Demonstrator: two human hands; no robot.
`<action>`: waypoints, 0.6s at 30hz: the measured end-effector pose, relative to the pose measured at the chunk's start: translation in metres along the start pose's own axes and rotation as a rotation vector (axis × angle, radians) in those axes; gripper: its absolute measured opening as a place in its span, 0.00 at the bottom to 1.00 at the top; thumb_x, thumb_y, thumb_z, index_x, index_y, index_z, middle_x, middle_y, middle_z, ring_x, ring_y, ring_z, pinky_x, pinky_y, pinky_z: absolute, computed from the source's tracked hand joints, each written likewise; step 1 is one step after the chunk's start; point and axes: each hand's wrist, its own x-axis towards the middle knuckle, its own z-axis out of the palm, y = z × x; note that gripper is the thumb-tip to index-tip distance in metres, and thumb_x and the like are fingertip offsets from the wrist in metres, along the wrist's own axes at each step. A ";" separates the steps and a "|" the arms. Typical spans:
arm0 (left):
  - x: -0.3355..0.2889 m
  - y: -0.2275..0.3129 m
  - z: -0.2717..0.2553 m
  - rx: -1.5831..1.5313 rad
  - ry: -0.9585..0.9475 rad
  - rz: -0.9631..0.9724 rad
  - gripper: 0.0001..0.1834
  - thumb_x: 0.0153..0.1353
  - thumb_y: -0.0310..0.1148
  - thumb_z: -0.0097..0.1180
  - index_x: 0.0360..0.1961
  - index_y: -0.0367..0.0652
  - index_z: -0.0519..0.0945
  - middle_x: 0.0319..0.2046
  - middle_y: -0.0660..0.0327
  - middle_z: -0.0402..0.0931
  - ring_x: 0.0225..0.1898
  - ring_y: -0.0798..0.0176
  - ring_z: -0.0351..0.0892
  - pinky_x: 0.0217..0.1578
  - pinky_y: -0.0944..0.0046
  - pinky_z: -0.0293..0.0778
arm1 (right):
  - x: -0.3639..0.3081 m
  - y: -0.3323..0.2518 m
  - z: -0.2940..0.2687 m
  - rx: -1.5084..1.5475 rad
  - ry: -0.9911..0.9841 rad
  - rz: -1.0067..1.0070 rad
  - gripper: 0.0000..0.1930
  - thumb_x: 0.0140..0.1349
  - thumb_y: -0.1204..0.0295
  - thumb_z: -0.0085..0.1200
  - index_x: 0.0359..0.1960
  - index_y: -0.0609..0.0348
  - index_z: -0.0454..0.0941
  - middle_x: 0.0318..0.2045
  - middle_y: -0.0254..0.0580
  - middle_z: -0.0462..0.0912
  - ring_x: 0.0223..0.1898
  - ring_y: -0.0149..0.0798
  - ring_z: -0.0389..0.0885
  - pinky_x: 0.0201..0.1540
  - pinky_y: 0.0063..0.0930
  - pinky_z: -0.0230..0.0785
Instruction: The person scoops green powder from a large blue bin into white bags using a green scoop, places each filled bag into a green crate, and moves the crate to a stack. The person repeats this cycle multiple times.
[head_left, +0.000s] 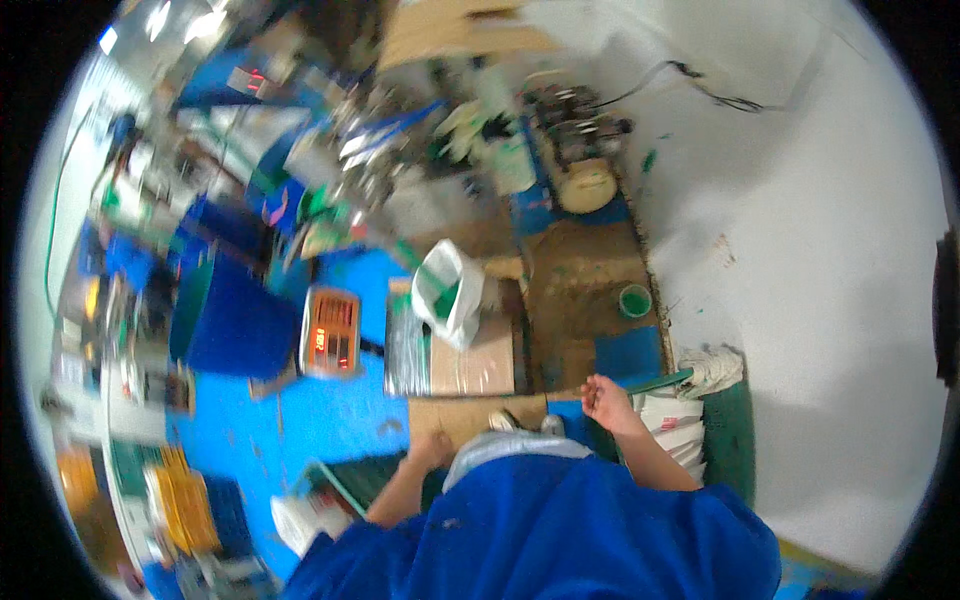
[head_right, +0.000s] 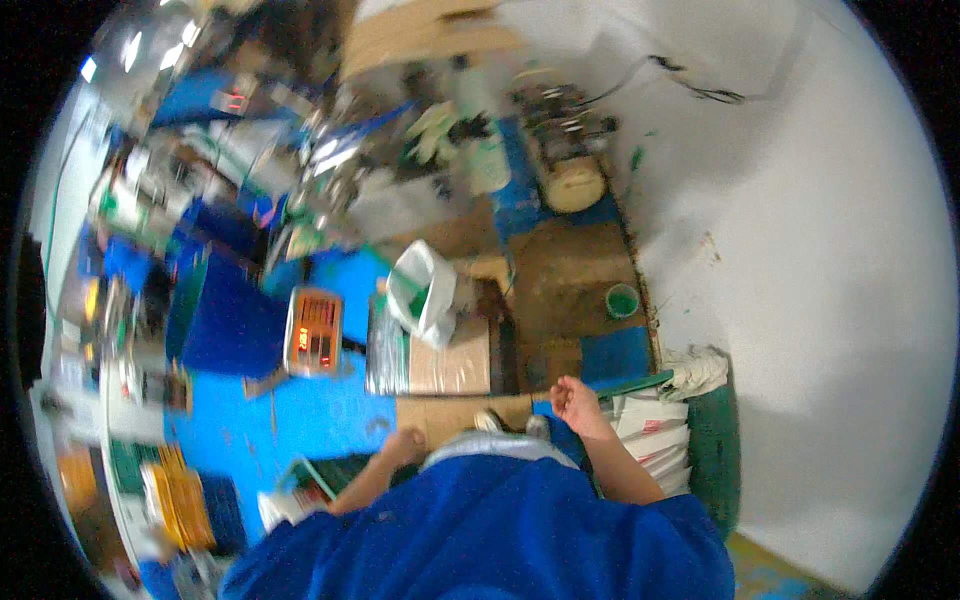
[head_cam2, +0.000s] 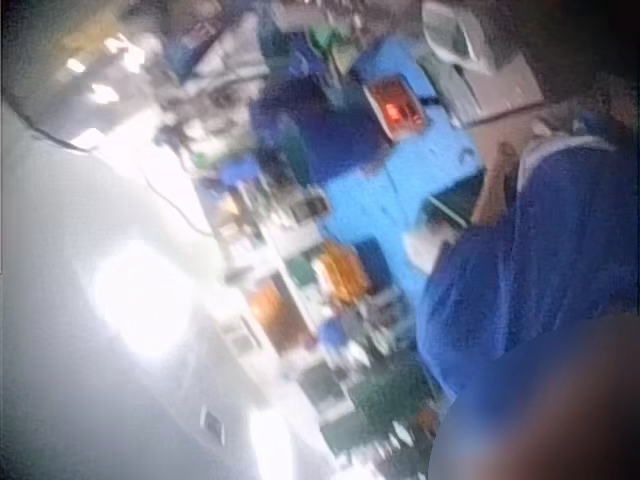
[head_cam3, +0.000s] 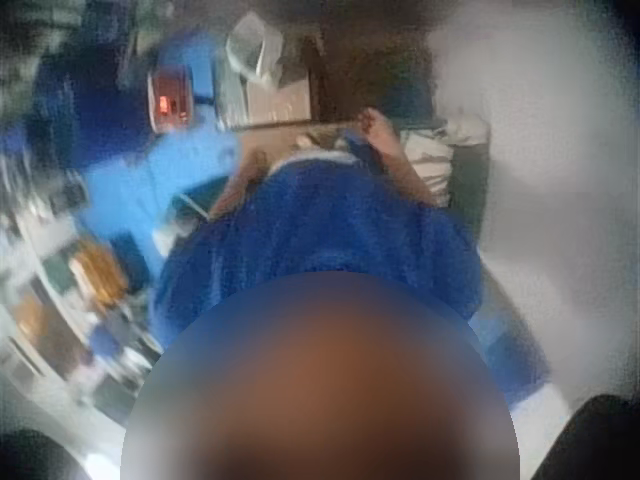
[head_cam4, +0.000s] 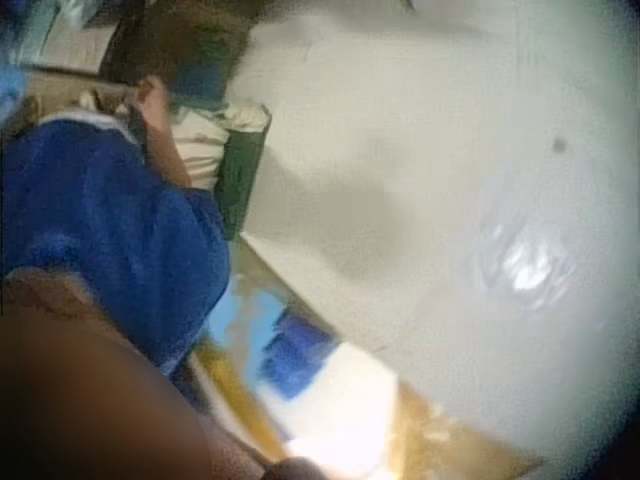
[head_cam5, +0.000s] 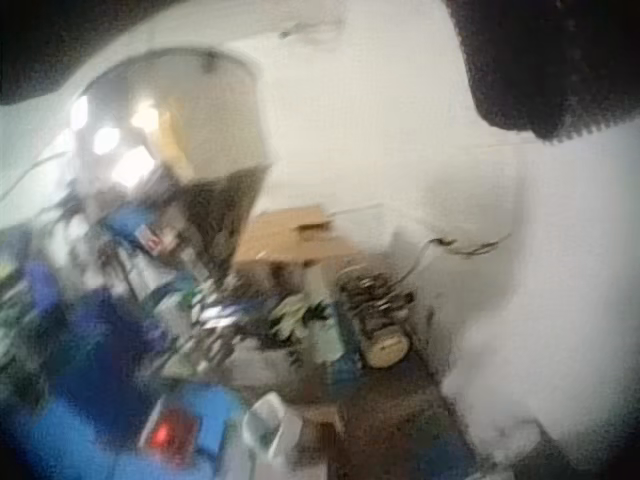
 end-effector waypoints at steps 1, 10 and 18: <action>-0.002 0.001 0.002 -0.089 0.084 -0.020 0.11 0.55 0.38 0.49 0.33 0.45 0.80 0.33 0.50 0.79 0.38 0.50 0.78 0.40 0.53 0.73 | 0.000 -0.003 0.004 0.005 0.011 0.006 0.09 0.60 0.64 0.49 0.34 0.55 0.71 0.29 0.39 0.77 0.25 0.36 0.74 0.30 0.31 0.68; -0.025 -0.004 0.019 -0.382 0.179 -0.174 0.14 0.51 0.42 0.54 0.31 0.43 0.81 0.32 0.50 0.79 0.37 0.47 0.78 0.38 0.55 0.73 | 0.008 -0.019 0.056 -0.325 -0.071 -0.010 0.10 0.61 0.62 0.48 0.36 0.54 0.72 0.30 0.38 0.77 0.27 0.36 0.73 0.32 0.32 0.66; -0.057 -0.007 0.023 -0.399 0.273 -0.272 0.16 0.52 0.44 0.52 0.32 0.43 0.80 0.30 0.49 0.79 0.34 0.47 0.78 0.37 0.53 0.73 | 0.012 0.007 0.091 -0.448 -0.159 0.094 0.13 0.64 0.60 0.44 0.39 0.56 0.71 0.32 0.41 0.78 0.30 0.38 0.75 0.36 0.33 0.69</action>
